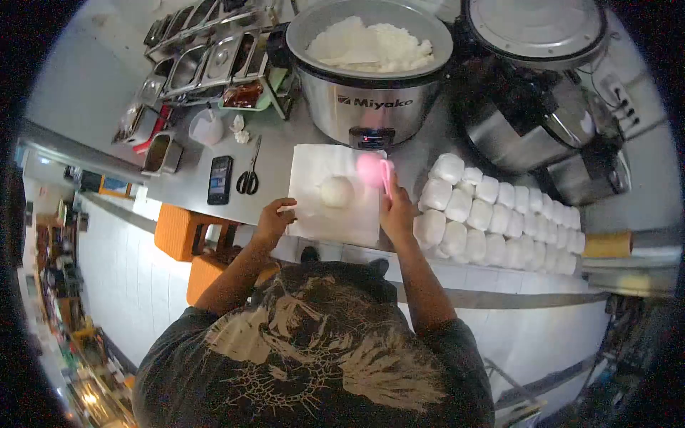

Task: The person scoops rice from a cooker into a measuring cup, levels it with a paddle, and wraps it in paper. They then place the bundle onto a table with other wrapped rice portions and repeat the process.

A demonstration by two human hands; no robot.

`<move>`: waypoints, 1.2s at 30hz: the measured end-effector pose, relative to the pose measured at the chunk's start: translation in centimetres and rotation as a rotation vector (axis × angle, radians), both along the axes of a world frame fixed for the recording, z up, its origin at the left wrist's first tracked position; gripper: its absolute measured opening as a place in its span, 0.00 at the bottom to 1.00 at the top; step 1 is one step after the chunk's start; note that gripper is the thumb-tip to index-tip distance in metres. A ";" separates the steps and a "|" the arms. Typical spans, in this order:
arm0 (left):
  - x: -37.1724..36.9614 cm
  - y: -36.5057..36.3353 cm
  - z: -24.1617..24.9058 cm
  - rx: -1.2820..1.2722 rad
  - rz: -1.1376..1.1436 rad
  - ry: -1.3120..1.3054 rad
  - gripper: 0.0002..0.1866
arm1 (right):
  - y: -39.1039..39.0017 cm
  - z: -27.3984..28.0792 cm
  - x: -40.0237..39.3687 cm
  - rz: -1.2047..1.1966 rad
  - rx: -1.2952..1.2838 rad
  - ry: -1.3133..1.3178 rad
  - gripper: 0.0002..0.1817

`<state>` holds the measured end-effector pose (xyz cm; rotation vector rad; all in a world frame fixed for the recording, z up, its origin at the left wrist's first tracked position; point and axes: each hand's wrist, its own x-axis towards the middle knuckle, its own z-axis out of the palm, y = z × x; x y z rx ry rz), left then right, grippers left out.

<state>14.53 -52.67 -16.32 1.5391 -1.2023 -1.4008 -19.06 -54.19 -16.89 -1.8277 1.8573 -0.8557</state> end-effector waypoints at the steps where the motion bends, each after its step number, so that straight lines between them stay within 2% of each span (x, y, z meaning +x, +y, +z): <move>1: 0.4 -0.1 0.4 0.062 -0.037 -0.005 0.16 | 0.2 -0.2 0.7 0.001 -0.108 0.002 0.41; 4: 2.4 -0.6 -0.4 0.040 -0.187 0.123 0.15 | -0.3 -0.7 1.3 -0.252 -0.055 0.001 0.41; 7: 2.9 -0.3 2.9 -0.073 -0.308 0.192 0.16 | -1.8 -4.9 0.1 -0.323 -0.301 0.112 0.42; 10: 3.7 -1.2 1.6 -0.211 -0.368 0.095 0.15 | 0.0 2.6 2.5 -0.077 -0.353 0.341 0.45; 11: 3.9 -1.6 1.3 -0.215 -0.369 0.007 0.14 | 0.6 3.3 2.9 0.084 -0.220 0.345 0.48; 14: 4.6 -2.8 0.3 -0.246 -0.399 -0.221 0.11 | 2.6 4.8 5.8 0.317 -0.138 0.399 0.51; 15: 4.7 -3.1 0.0 -0.276 -0.425 -0.273 0.10 | 2.6 2.4 5.6 0.183 -0.094 0.404 0.39; 16: 4.7 -3.5 -0.3 -0.311 -0.449 -0.325 0.09 | 2.7 1.3 5.1 0.153 0.025 0.339 0.33; 18: 5.2 -3.3 -1.3 -0.655 -0.428 -0.384 0.07 | 3.1 -0.1 3.7 0.092 0.258 0.202 0.23; 19: 5.5 -3.1 -1.2 -0.827 -0.414 -0.414 0.07 | 3.7 0.1 3.7 0.118 0.191 0.178 0.19; 21: 6.3 -2.7 -1.0 -0.956 -0.503 -0.320 0.04 | 5.4 0.2 3.4 0.164 0.062 0.125 0.12; 22: 6.3 -2.4 -0.7 -1.021 -0.547 -0.270 0.03 | 5.7 0.8 3.4 0.190 -0.014 0.033 0.12; 24: 6.0 -0.8 -0.3 -0.899 -0.519 -0.214 0.03 | 6.1 1.6 3.6 0.248 -0.166 -0.149 0.12; 25: 5.6 -0.1 -0.2 -0.837 -0.503 -0.187 0.03 | 6.1 1.4 3.9 0.187 -0.109 -0.256 0.11; 27: 4.6 0.6 -1.5 -0.489 -0.347 -0.178 0.05 | 5.8 0.5 4.8 0.068 0.005 -0.471 0.09; 28: 4.2 0.8 -2.0 -0.316 -0.266 -0.176 0.06 | 5.1 -0.2 4.8 0.000 0.060 -0.453 0.09; 30: 3.2 -0.3 -1.8 -0.210 -0.178 -0.272 0.08 | 3.2 -1.7 4.8 -0.129 0.176 -0.419 0.09; 31: 2.8 -0.8 -1.9 -0.155 -0.128 -0.318 0.09 | 2.4 -1.8 5.2 -0.123 0.111 -0.322 0.10; 33: 2.4 -1.4 -2.6 -0.288 -0.169 -0.555 0.09 | 1.1 -1.8 5.8 -0.108 -0.027 -0.126 0.12; 34: 2.3 -1.6 -3.2 -0.354 -0.190 -0.674 0.10 | 0.8 -2.4 5.8 -0.106 -0.022 -0.114 0.11; 36: 2.6 -1.7 -4.2 -0.298 -0.145 -0.683 0.11 | 0.5 -3.5 6.0 -0.103 -0.010 -0.090 0.11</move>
